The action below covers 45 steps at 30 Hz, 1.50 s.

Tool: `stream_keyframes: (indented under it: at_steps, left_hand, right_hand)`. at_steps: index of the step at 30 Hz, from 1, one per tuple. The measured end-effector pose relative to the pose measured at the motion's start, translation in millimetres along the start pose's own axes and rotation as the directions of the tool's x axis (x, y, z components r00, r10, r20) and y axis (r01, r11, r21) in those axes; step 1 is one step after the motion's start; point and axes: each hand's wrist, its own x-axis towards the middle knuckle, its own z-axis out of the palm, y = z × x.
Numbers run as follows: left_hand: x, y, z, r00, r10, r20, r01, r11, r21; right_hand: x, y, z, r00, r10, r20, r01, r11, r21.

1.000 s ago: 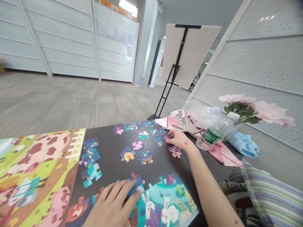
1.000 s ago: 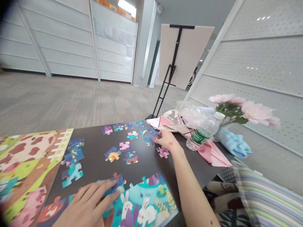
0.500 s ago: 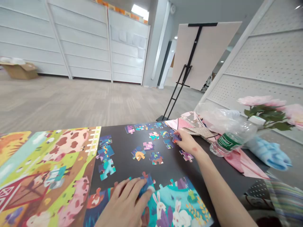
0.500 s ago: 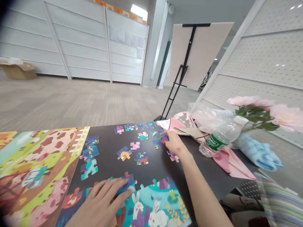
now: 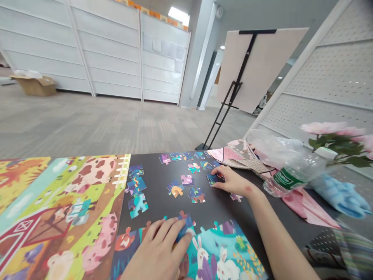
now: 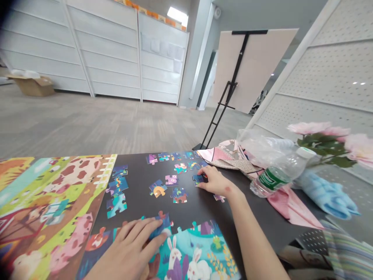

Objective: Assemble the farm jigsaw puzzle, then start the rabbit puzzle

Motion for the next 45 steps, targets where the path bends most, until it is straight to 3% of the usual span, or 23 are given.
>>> stream_keyframes:
  at_steps: [7, 14, 18, 22, 26, 30, 35, 39, 45]
  left_hand:
    - [-2, 1, 1, 1.000, -0.014, -0.024, 0.016, 0.998, 0.055]
    - [-1, 1, -3, 0.994, -0.034, 0.108, 0.036, 0.999, -0.013]
    - [-3, 0, -9, 0.979, -0.043, 0.198, 0.058, 0.996, -0.075]
    - [-10, -3, -4, 0.981, -0.035, 0.193, 0.055, 0.993, -0.100]
    - [-17, -7, 4, 0.984, -0.050, 0.168, 0.072, 0.989, -0.127]
    - [-15, -5, 1, 0.982, -0.040, 0.182, 0.062, 0.991, -0.115]
    - [-8, -2, -7, 0.973, -0.034, 0.228, 0.056, 0.994, -0.093]
    - [-10, -4, -4, 0.979, -0.028, 0.204, 0.047, 0.995, -0.089]
    - [-15, -8, 3, 0.983, -0.018, 0.182, 0.035, 0.995, -0.090]
  right_hand:
    - [3, -8, 6, 0.999, -0.008, -0.041, 0.011, 0.997, 0.081]
    - [7, -10, 6, 0.997, 0.010, -0.070, 0.009, 0.964, 0.265]
    - [-4, -18, -5, 0.989, -0.035, 0.146, -0.031, 0.902, 0.431]
    - [-18, -23, -20, 0.902, -0.097, 0.420, -0.132, 0.865, 0.484]
    - [-21, -24, -23, 0.867, -0.092, 0.489, -0.170, 0.869, 0.465]
    - [-16, -24, -16, 0.916, -0.086, 0.391, -0.121, 0.872, 0.475]
    - [-6, -18, -9, 0.993, -0.013, 0.119, -0.038, 0.909, 0.414]
    - [0, -13, -5, 0.995, 0.023, -0.097, 0.013, 0.937, 0.349]
    - [4, -14, -1, 0.986, 0.007, -0.167, 0.043, 0.954, 0.296]
